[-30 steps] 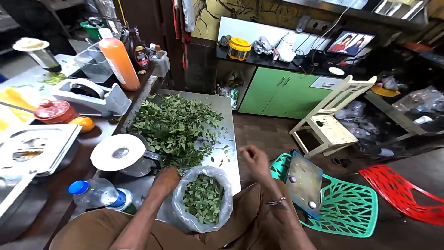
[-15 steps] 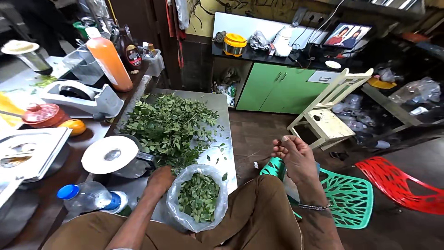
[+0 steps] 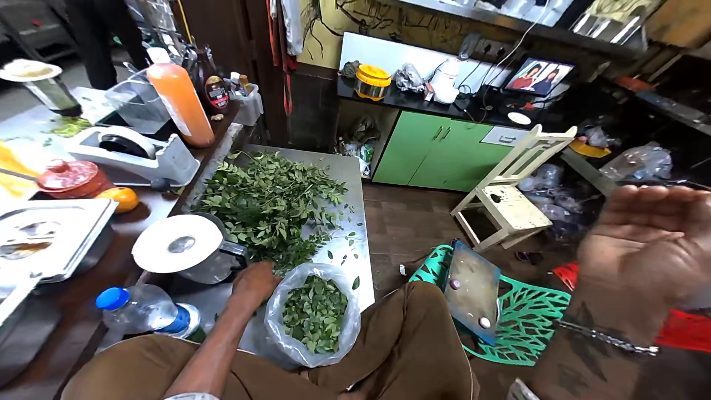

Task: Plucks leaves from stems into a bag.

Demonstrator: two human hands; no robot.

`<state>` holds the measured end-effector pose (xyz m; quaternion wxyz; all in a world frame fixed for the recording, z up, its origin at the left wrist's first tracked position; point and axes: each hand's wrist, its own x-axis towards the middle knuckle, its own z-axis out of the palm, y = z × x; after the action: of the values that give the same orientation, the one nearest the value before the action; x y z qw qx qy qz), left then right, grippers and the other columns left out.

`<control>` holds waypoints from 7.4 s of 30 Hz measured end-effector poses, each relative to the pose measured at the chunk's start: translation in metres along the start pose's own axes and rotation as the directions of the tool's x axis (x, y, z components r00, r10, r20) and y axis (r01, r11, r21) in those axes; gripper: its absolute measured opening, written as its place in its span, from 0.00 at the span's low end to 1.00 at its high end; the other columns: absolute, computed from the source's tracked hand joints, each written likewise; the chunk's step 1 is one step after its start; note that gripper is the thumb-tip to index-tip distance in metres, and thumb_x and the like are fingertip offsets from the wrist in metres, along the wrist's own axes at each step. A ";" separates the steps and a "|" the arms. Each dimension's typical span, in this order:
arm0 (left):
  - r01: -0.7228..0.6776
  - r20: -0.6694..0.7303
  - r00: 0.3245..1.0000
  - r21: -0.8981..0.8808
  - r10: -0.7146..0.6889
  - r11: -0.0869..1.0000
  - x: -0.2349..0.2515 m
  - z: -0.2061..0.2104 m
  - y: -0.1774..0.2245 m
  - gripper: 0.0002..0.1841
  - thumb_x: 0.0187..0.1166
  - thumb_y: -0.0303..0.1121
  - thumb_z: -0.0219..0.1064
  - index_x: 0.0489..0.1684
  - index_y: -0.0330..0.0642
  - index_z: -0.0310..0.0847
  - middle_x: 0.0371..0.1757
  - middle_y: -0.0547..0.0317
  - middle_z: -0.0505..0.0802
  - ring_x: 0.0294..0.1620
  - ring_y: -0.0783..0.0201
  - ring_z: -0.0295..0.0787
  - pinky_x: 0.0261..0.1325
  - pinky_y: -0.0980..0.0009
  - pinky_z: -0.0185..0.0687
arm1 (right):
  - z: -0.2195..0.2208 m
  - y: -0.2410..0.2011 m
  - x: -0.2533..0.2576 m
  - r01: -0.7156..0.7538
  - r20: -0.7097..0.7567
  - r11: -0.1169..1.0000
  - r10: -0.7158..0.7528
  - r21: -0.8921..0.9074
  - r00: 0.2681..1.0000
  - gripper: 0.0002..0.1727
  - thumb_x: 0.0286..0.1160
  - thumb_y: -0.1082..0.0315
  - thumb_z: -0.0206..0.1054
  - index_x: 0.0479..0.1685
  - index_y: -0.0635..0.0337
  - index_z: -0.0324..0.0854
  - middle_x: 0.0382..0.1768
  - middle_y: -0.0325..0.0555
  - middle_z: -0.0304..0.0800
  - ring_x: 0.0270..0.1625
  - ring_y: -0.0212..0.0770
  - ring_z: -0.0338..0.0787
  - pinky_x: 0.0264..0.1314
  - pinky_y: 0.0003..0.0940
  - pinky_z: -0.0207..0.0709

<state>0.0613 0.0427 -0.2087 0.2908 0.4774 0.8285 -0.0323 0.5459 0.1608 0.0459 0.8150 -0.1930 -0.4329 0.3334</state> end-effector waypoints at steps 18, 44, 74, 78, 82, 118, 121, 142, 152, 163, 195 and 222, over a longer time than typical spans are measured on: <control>0.071 -0.012 0.997 0.088 -0.070 0.994 -0.005 0.022 -0.001 0.17 0.88 0.39 0.59 0.61 0.36 0.85 0.63 0.34 0.89 0.68 0.35 0.85 0.67 0.35 0.78 | -0.052 0.150 -0.142 0.339 0.428 0.263 0.506 -0.903 0.749 0.10 0.79 0.65 0.71 0.54 0.54 0.90 0.47 0.46 0.94 0.44 0.43 0.94 0.49 0.48 0.91; 0.042 -0.118 0.993 0.205 -0.018 0.978 -0.001 0.045 -0.027 0.25 0.89 0.40 0.55 0.76 0.28 0.71 0.68 0.23 0.84 0.71 0.26 0.80 0.69 0.30 0.75 | -0.133 0.113 -0.139 0.417 0.327 0.212 0.917 -0.884 0.227 0.29 0.63 0.39 0.78 0.62 0.41 0.89 0.61 0.44 0.87 0.65 0.47 0.85 0.69 0.55 0.80; -0.403 -0.499 0.830 -0.227 0.250 0.886 -0.046 -0.045 -0.014 0.10 0.79 0.46 0.73 0.53 0.60 0.93 0.46 0.70 0.97 0.47 0.69 0.95 0.58 0.56 0.92 | 0.128 0.188 -0.259 0.669 0.933 0.654 0.191 -0.352 0.304 0.22 0.77 0.57 0.73 0.70 0.42 0.86 0.72 0.30 0.85 0.82 0.38 0.75 0.86 0.46 0.68; -0.410 -0.469 0.845 -0.263 0.256 0.873 -0.053 -0.052 -0.016 0.12 0.82 0.45 0.69 0.56 0.58 0.92 0.51 0.67 0.97 0.52 0.68 0.94 0.64 0.56 0.89 | 0.158 0.223 -0.285 0.818 0.961 0.519 0.237 -0.249 0.143 0.20 0.85 0.61 0.62 0.74 0.42 0.83 0.63 0.33 0.91 0.74 0.39 0.82 0.86 0.55 0.64; -0.455 -0.577 0.805 -0.445 0.142 0.772 -0.056 -0.058 -0.021 0.09 0.75 0.48 0.77 0.48 0.64 0.93 0.45 0.79 0.97 0.42 0.78 0.95 0.52 0.67 0.95 | 0.162 0.233 -0.281 0.831 0.964 0.501 0.221 -0.241 0.146 0.13 0.87 0.60 0.60 0.55 0.42 0.91 0.41 0.33 0.92 0.52 0.37 0.88 0.70 0.44 0.75; -0.813 -0.813 0.580 -0.582 0.049 -0.038 -0.044 -0.062 -0.015 0.14 0.90 0.33 0.59 0.60 0.37 0.89 0.40 0.47 0.93 0.27 0.58 0.89 0.33 0.65 0.91 | 0.193 0.194 -0.272 0.584 0.860 0.663 0.493 -0.468 0.129 0.19 0.88 0.49 0.57 0.56 0.47 0.90 0.53 0.38 0.92 0.63 0.42 0.87 0.70 0.50 0.77; -0.803 -0.803 0.596 -0.596 0.012 -0.012 -0.045 -0.062 -0.017 0.14 0.90 0.33 0.59 0.60 0.38 0.89 0.41 0.48 0.93 0.28 0.56 0.90 0.34 0.63 0.92 | 0.183 0.193 -0.285 0.669 0.868 0.587 0.459 -0.457 0.191 0.23 0.91 0.48 0.51 0.44 0.50 0.90 0.42 0.40 0.91 0.51 0.42 0.89 0.57 0.45 0.81; -0.661 -0.731 0.674 -0.659 0.101 -0.359 -0.054 -0.070 -0.024 0.18 0.92 0.43 0.51 0.53 0.44 0.86 0.35 0.58 0.87 0.23 0.69 0.82 0.24 0.75 0.83 | 0.173 0.149 -0.246 0.252 0.743 0.824 0.269 -0.507 0.613 0.13 0.84 0.54 0.65 0.52 0.48 0.92 0.48 0.31 0.93 0.54 0.32 0.91 0.58 0.39 0.89; -0.662 -0.711 0.673 -0.701 0.203 -0.266 -0.054 -0.067 -0.030 0.18 0.92 0.45 0.51 0.48 0.46 0.87 0.31 0.57 0.85 0.13 0.72 0.70 0.14 0.79 0.68 | 0.214 0.198 -0.278 0.279 0.921 0.886 0.313 -0.370 0.230 0.15 0.87 0.55 0.63 0.42 0.52 0.91 0.36 0.35 0.89 0.43 0.31 0.88 0.50 0.32 0.86; -0.706 -0.741 0.671 -0.632 -0.019 -0.320 -0.062 -0.085 -0.042 0.16 0.93 0.44 0.51 0.49 0.49 0.85 0.23 0.68 0.78 0.12 0.76 0.67 0.13 0.83 0.67 | 0.085 0.143 -0.326 0.447 0.796 0.664 0.555 -0.599 0.242 0.21 0.91 0.52 0.53 0.40 0.55 0.86 0.38 0.44 0.89 0.45 0.41 0.91 0.48 0.41 0.88; -0.689 -0.688 0.698 -0.570 0.199 0.447 -0.044 -0.060 -0.019 0.12 0.86 0.51 0.63 0.44 0.61 0.92 0.41 0.72 0.94 0.37 0.67 0.91 0.42 0.61 0.90 | 0.191 0.202 -0.291 -0.303 0.647 0.716 0.698 -0.629 0.307 0.14 0.84 0.55 0.68 0.40 0.55 0.91 0.31 0.41 0.92 0.34 0.37 0.90 0.42 0.36 0.86; -0.642 -0.763 0.646 -0.558 -0.021 0.525 -0.052 -0.059 -0.012 0.07 0.79 0.48 0.73 0.40 0.61 0.95 0.34 0.74 0.93 0.24 0.70 0.85 0.28 0.66 0.86 | 0.184 0.189 -0.298 0.202 0.767 0.744 0.583 -0.637 0.269 0.21 0.84 0.45 0.61 0.50 0.49 0.93 0.46 0.33 0.95 0.52 0.30 0.92 0.61 0.35 0.87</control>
<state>0.0443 0.0152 -0.1363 0.1408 0.4225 0.6834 0.5785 0.2016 0.0867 -0.1388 0.2263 -0.2708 -0.8797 0.3187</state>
